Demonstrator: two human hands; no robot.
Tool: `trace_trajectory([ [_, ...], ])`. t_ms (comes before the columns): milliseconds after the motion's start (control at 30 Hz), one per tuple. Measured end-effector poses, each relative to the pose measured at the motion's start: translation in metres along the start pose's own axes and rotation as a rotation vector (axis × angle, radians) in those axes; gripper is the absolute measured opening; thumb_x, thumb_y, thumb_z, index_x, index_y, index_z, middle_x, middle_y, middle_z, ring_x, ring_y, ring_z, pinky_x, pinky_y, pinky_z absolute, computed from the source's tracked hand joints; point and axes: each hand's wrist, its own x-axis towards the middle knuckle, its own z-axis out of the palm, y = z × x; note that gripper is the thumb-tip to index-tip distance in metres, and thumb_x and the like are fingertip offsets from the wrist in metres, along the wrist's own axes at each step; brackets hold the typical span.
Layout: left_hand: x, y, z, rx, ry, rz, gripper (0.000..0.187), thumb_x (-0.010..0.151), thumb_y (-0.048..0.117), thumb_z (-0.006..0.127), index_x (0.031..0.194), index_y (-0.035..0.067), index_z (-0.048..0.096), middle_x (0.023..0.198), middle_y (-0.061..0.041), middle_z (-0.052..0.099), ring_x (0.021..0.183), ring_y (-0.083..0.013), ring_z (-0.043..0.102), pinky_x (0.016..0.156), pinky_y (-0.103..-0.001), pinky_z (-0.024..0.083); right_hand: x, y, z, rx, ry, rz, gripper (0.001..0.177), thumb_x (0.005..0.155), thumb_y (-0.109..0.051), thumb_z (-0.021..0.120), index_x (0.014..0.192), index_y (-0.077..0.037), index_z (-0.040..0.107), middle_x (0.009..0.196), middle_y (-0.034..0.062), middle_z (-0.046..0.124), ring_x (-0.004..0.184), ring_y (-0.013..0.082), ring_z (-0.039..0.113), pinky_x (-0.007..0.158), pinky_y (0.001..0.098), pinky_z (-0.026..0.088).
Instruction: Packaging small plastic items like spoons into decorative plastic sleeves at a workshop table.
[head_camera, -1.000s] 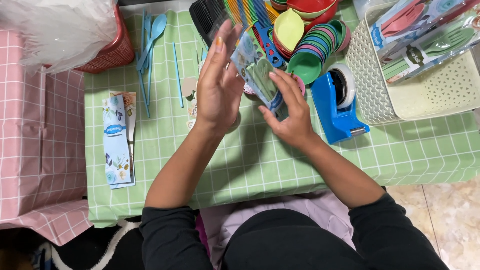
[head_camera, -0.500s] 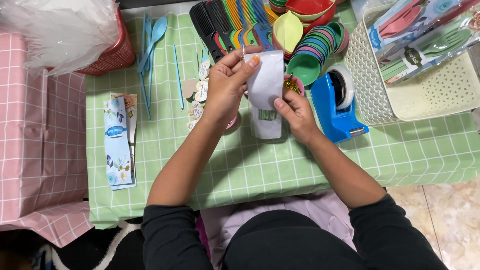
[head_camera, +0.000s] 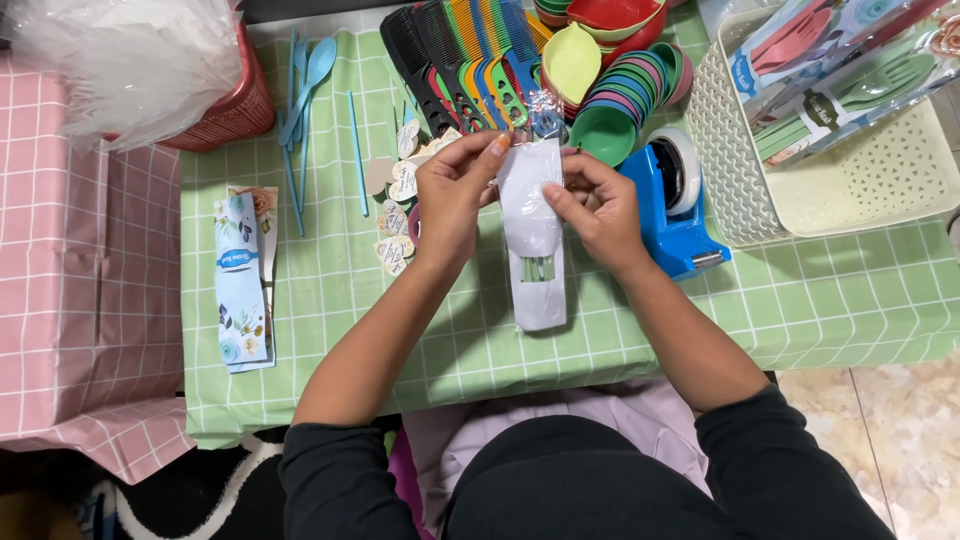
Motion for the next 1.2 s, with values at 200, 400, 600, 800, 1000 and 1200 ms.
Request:
trace_trajectory([
  [200,-0.009,-0.024,-0.014,0.093,0.055,0.035,0.022,0.087,0.02,0.081,0.102,0.005,0.076,0.095,-0.011,0.076,0.083,-0.0147,0.072,0.067,-0.03,0.065,0.0,0.031,-0.008,-0.026,-0.033,0.116,0.012,0.099,-0.014,0.067,0.107,-0.005,0.069,0.081,0.0036,0.065,0.069,0.0055,0.062,0.065,0.023,0.057],
  [400,-0.011,-0.045,-0.021,-0.015,-0.043,0.061,0.024,0.087,0.018,0.081,0.105,0.005,0.075,0.1,-0.007,0.074,0.09,-0.0095,0.068,0.076,-0.022,0.061,0.009,0.012,0.001,-0.12,0.041,0.02,0.012,0.1,-0.011,0.067,0.106,-0.001,0.072,0.08,0.0069,0.064,0.073,0.0058,0.054,0.065,0.0231,0.053],
  [600,-0.004,-0.06,-0.04,0.027,-0.067,0.122,0.017,0.085,0.007,0.08,0.101,0.002,0.076,0.097,-0.01,0.072,0.088,-0.0103,0.066,0.076,-0.023,0.059,0.006,0.005,0.01,-0.121,0.052,0.015,0.012,0.096,-0.008,0.071,0.106,-0.001,0.074,0.076,0.0072,0.064,0.07,0.0071,0.056,0.066,0.023,0.053],
  [800,-0.009,-0.032,-0.033,0.057,-0.163,0.154,0.018,0.087,0.007,0.078,0.105,0.003,0.076,0.102,-0.009,0.073,0.091,-0.0076,0.064,0.08,-0.022,0.058,0.006,0.01,0.007,-0.169,0.09,-0.037,0.011,0.095,-0.005,0.072,0.105,0.0,0.076,0.074,0.0053,0.066,0.07,0.0043,0.053,0.062,0.0223,0.051],
  [1000,-0.002,-0.04,-0.041,0.085,-0.182,0.185,0.015,0.088,0.005,0.076,0.103,0.002,0.075,0.095,-0.008,0.071,0.087,-0.0088,0.063,0.077,-0.022,0.057,0.006,0.003,0.011,-0.163,0.066,-0.046,0.012,0.094,-0.002,0.073,0.105,0.0,0.076,0.074,0.0074,0.067,0.069,0.0066,0.053,0.063,0.0239,0.05],
  [1200,0.004,-0.049,-0.046,0.139,-0.202,0.241,0.011,0.088,0.001,0.075,0.1,0.001,0.076,0.091,-0.009,0.071,0.088,-0.009,0.064,0.078,-0.022,0.056,0.006,0.008,0.006,-0.145,0.065,-0.07,0.011,0.094,0.002,0.072,0.103,0.0,0.077,0.074,0.0047,0.066,0.072,0.0049,0.052,0.065,0.0228,0.049],
])
